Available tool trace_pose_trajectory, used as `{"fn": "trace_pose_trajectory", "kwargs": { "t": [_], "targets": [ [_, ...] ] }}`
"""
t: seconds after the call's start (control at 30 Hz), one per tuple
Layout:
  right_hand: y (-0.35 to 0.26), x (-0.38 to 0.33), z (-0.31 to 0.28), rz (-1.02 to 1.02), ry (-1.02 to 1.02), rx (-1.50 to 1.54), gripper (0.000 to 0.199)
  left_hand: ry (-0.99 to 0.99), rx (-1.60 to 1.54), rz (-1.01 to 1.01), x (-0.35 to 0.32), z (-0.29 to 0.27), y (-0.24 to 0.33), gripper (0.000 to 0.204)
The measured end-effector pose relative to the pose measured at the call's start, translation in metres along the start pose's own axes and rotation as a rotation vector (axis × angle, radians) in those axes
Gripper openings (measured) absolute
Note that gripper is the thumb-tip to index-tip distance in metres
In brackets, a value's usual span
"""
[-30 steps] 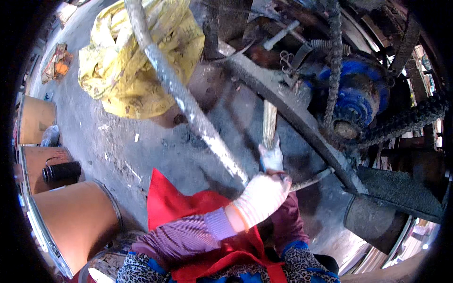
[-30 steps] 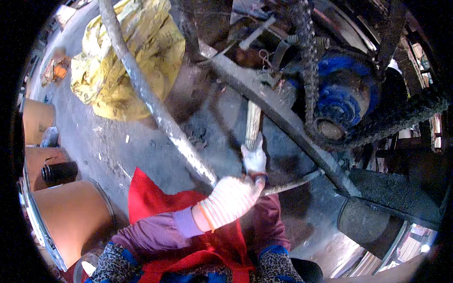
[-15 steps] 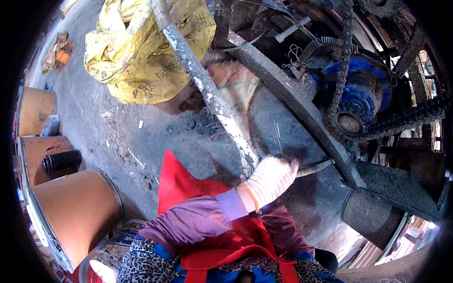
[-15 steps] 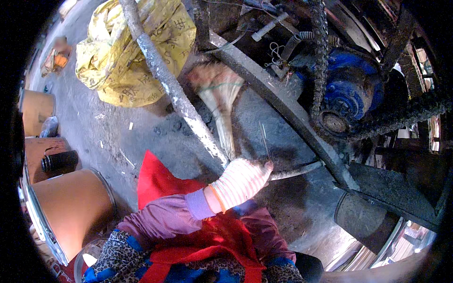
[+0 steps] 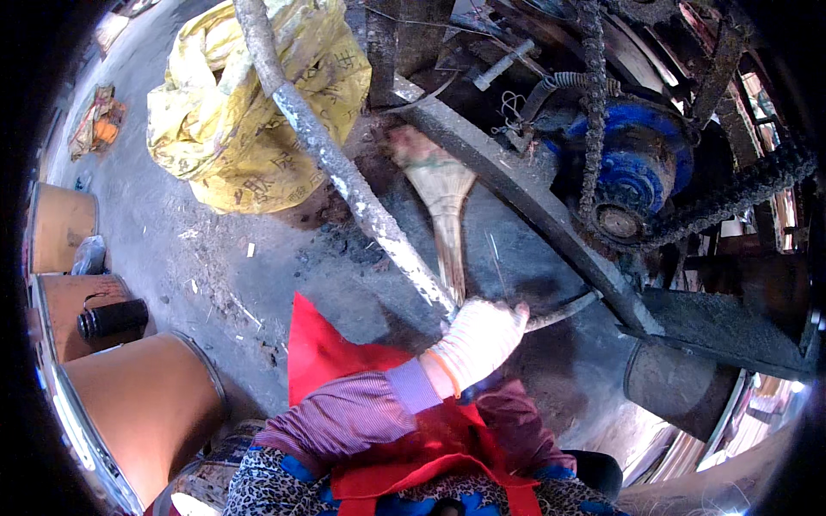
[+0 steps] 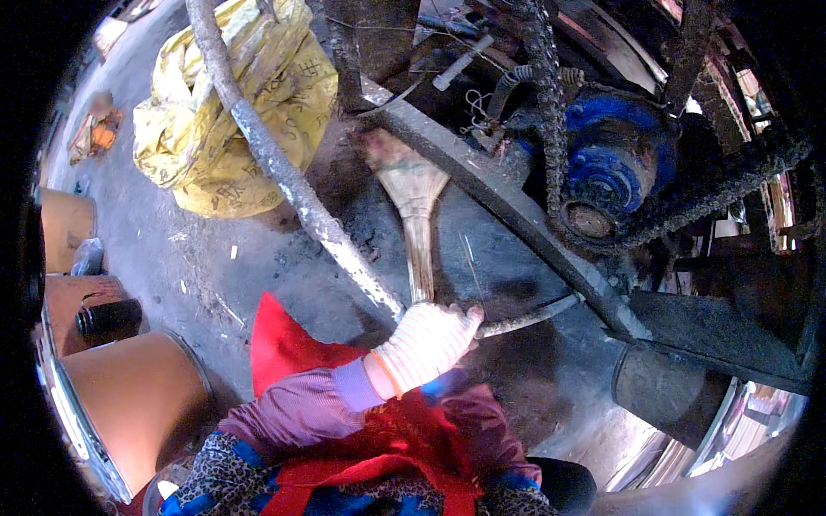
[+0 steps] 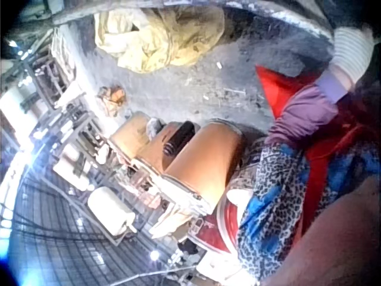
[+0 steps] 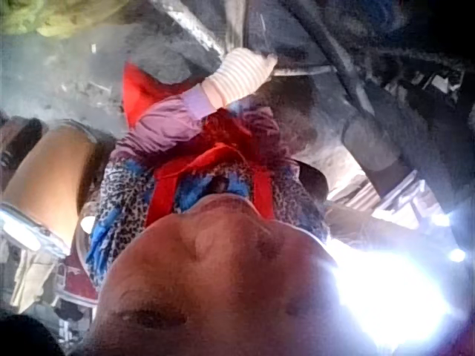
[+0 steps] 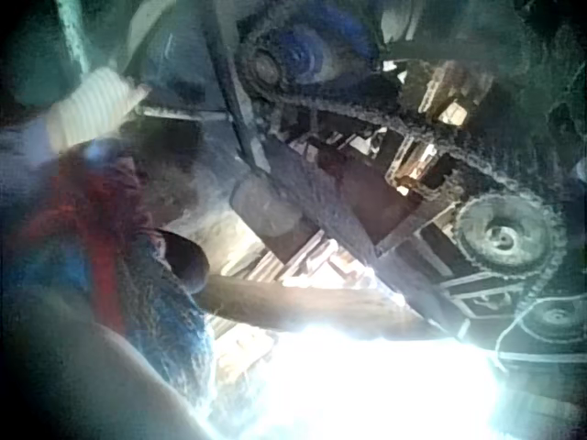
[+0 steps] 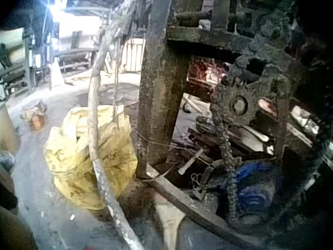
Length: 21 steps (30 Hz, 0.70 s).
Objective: The person clears debris from a woodworking machine by hand and with a broom, then uses a long metal bar to clear out a bucket of dark liquid.
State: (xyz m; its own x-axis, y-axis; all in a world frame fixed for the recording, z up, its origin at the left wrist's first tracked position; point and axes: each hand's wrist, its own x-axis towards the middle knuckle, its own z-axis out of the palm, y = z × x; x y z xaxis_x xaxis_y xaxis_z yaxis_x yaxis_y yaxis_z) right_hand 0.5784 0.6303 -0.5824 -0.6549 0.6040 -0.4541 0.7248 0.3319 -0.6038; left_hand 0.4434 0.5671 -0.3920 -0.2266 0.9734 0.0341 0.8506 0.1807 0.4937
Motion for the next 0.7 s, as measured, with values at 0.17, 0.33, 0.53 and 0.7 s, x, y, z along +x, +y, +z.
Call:
{"fn": "trace_pose_trajectory", "kwargs": {
  "t": [0.17, 0.33, 0.53, 0.7],
  "targets": [
    [-0.002, 0.003, 0.010, 0.007, -0.005, 0.073, 0.057, 0.010, -0.008, -0.045, -0.001, -0.006, -0.004, 0.031],
    [-0.001, -0.008, 0.022, 0.082, 0.055, 0.249, 0.052, -0.115, 0.025, 0.017, 0.002, -0.005, -0.007, 0.027],
    [-0.067, 0.082, 0.044, 0.112, 0.273, 0.610, 0.046, 0.008, -0.076, -0.009, 0.001, 0.000, -0.010, 0.030],
    [-0.143, 0.177, 0.056, 0.006, 0.381, 0.538, 0.041, 0.027, -0.096, 0.037, -0.001, -0.014, 0.001, 0.031]
  ]
}}
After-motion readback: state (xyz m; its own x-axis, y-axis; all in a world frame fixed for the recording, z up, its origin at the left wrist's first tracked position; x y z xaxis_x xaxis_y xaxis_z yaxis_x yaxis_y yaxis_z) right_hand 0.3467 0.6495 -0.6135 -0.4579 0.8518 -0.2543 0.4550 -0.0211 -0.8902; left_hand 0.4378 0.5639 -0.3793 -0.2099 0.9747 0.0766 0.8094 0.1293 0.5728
